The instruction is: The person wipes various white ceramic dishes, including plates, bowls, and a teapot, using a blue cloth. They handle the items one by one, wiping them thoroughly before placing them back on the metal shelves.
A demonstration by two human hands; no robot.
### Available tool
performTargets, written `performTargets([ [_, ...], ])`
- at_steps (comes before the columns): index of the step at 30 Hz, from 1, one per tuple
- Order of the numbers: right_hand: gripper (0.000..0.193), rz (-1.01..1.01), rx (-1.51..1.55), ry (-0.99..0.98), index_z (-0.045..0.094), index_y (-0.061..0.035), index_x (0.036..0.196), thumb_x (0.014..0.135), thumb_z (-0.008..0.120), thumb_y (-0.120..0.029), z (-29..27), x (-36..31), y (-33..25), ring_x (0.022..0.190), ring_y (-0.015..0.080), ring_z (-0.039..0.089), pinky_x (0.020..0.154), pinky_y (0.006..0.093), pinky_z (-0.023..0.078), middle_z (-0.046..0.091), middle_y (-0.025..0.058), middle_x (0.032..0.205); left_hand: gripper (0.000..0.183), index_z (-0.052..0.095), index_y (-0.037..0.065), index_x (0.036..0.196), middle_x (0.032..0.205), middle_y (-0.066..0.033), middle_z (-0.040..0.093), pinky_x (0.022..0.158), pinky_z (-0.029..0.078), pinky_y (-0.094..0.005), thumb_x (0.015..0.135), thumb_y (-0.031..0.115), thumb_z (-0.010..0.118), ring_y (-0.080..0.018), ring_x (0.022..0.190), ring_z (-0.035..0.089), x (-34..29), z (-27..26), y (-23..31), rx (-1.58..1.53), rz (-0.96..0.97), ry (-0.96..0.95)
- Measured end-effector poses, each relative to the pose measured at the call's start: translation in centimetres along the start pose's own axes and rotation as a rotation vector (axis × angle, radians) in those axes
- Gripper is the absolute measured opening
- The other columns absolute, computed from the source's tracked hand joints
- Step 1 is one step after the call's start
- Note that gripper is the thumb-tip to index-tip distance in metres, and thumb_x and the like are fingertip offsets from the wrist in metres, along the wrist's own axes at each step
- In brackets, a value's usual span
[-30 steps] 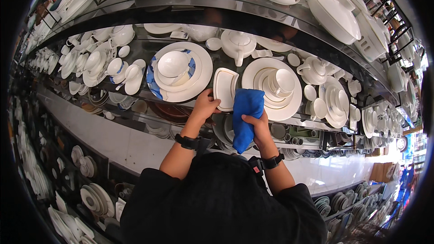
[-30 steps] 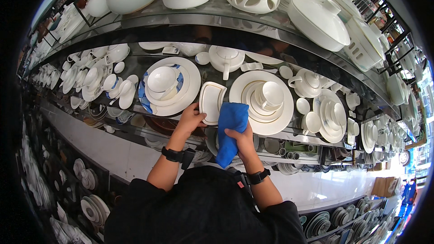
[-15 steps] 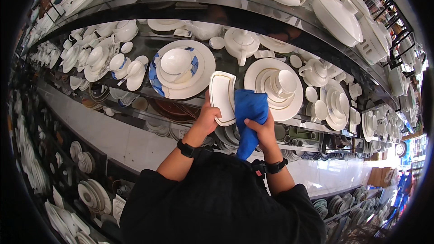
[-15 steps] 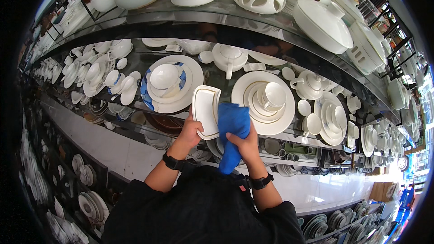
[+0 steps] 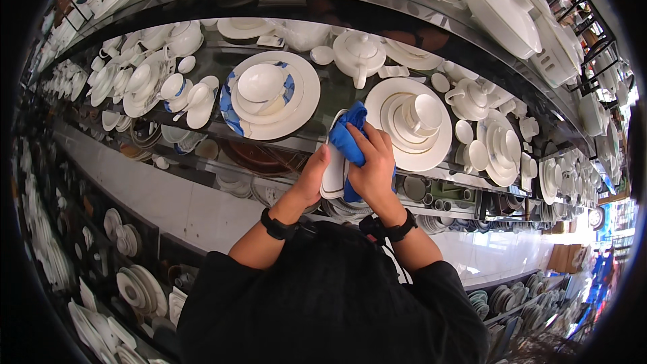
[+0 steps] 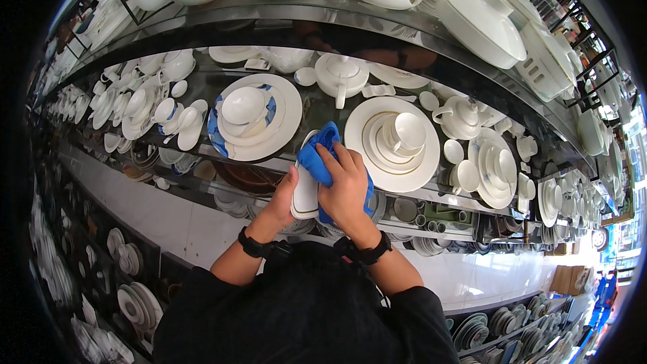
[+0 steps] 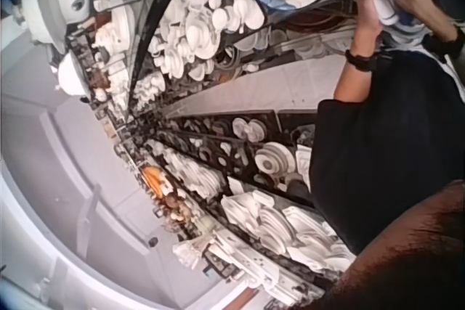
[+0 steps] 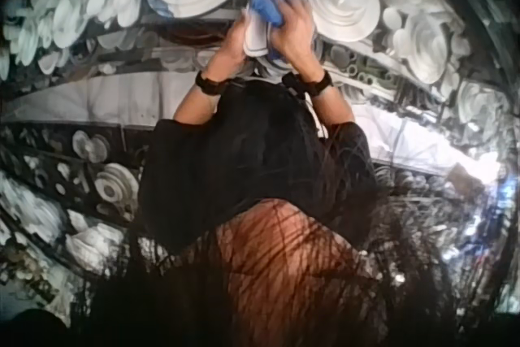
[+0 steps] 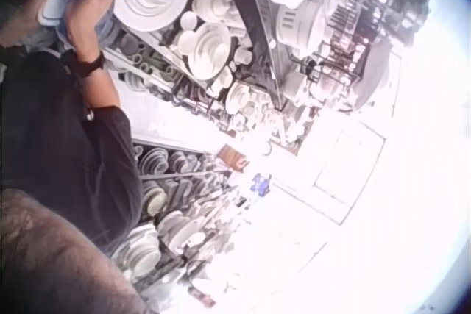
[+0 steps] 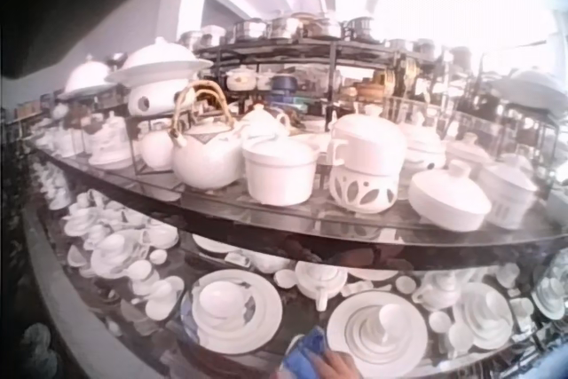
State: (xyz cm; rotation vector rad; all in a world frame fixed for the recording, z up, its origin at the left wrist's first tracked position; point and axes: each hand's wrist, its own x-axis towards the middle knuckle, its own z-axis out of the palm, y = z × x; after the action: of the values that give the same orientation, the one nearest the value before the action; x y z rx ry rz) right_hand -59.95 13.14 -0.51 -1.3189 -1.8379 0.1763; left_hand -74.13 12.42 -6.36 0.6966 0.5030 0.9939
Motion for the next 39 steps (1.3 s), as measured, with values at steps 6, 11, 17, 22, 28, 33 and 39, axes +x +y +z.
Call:
performTargets([
  [6,0.059,-0.252,-0.050,-0.102,0.070,-0.0148,0.110,0.053,0.064,0.002,-0.3,-0.2,-0.4,0.102,0.0268,0.057,0.074,0.0372,0.042,0.063,0.0061,0.120,0.080,0.036,0.003,0.142,0.136,-0.0129,0.051,0.102,0.045,-0.0402,0.095,0.066,0.030,-0.0250,0.122,0.054,-0.2,-0.1,2.1,-0.399,-0.144,0.033],
  [11,0.051,-0.475,-0.057,-0.325,0.070,-0.0171,0.105,0.057,0.066,-0.003,-2.1,-1.5,-2.1,0.106,0.0243,0.056,0.074,0.0378,0.038,0.062,0.0019,0.119,0.066,0.046,-0.001,0.135,0.123,-0.0164,0.060,0.095,0.050,-0.0391,0.099,0.054,0.037,-0.0277,0.110,0.061,0.2,-1.1,3.8,-0.361,-0.138,-0.002],
  [17,0.033,-0.646,-0.094,-0.378,0.071,-0.0183,0.095,0.063,0.065,-0.012,-4.4,-2.4,1.2,0.108,0.0234,0.055,0.083,0.0411,0.040,0.061,-0.0006,0.119,0.061,0.041,-0.002,0.138,0.129,-0.0172,0.057,0.096,0.050,-0.0407,0.100,0.044,0.044,-0.0287,0.113,0.060,-0.4,0.1,3.0,-0.332,-0.223,0.017],
  [22,0.041,-0.384,-0.245,-0.133,0.072,-0.0155,0.093,0.053,0.070,-0.007,-3.8,-1.0,3.3,0.103,0.0267,0.057,0.078,0.0401,0.040,0.065,0.0015,0.113,0.057,0.044,0.003,0.137,0.120,-0.0189,0.060,0.085,0.054,-0.0552,0.095,0.040,0.052,-0.0350,0.104,0.062,-0.7,-0.9,2.2,-0.277,-0.334,-0.074],
  [28,0.036,-0.382,-0.157,-0.206,0.072,-0.0163,0.093,0.058,0.067,-0.009,-2.8,-2.9,0.9,0.107,0.0249,0.055,0.081,0.0417,0.040,0.063,-0.0001,0.115,0.055,0.043,0.000,0.137,0.127,-0.0175,0.057,0.092,0.052,-0.0440,0.099,0.040,0.045,-0.0299,0.111,0.060,-0.3,-0.3,2.0,-0.353,-0.189,0.073],
  [33,0.032,-0.462,-0.042,-0.288,0.072,-0.0158,0.091,0.060,0.067,-0.011,-3.9,-4.9,1.2,0.109,0.0250,0.056,0.084,0.0413,0.040,0.063,-0.0009,0.115,0.053,0.045,-0.005,0.134,0.124,-0.0215,0.058,0.096,0.049,-0.0412,0.096,0.033,0.049,-0.0311,0.110,0.061,-0.7,-0.6,1.9,-0.283,-0.144,0.086],
  [39,0.049,0.358,0.491,0.010,0.068,-0.0096,0.112,0.068,0.061,0.011,-3.4,-6.8,4.5,0.104,0.0292,0.060,0.091,0.0373,0.047,0.065,0.0125,0.107,0.046,0.048,-0.006,0.129,0.117,-0.0188,0.062,0.092,0.052,-0.0401,0.087,0.007,0.061,-0.0283,0.104,0.064,-2.2,0.1,2.1,-0.018,-0.052,0.235],
])
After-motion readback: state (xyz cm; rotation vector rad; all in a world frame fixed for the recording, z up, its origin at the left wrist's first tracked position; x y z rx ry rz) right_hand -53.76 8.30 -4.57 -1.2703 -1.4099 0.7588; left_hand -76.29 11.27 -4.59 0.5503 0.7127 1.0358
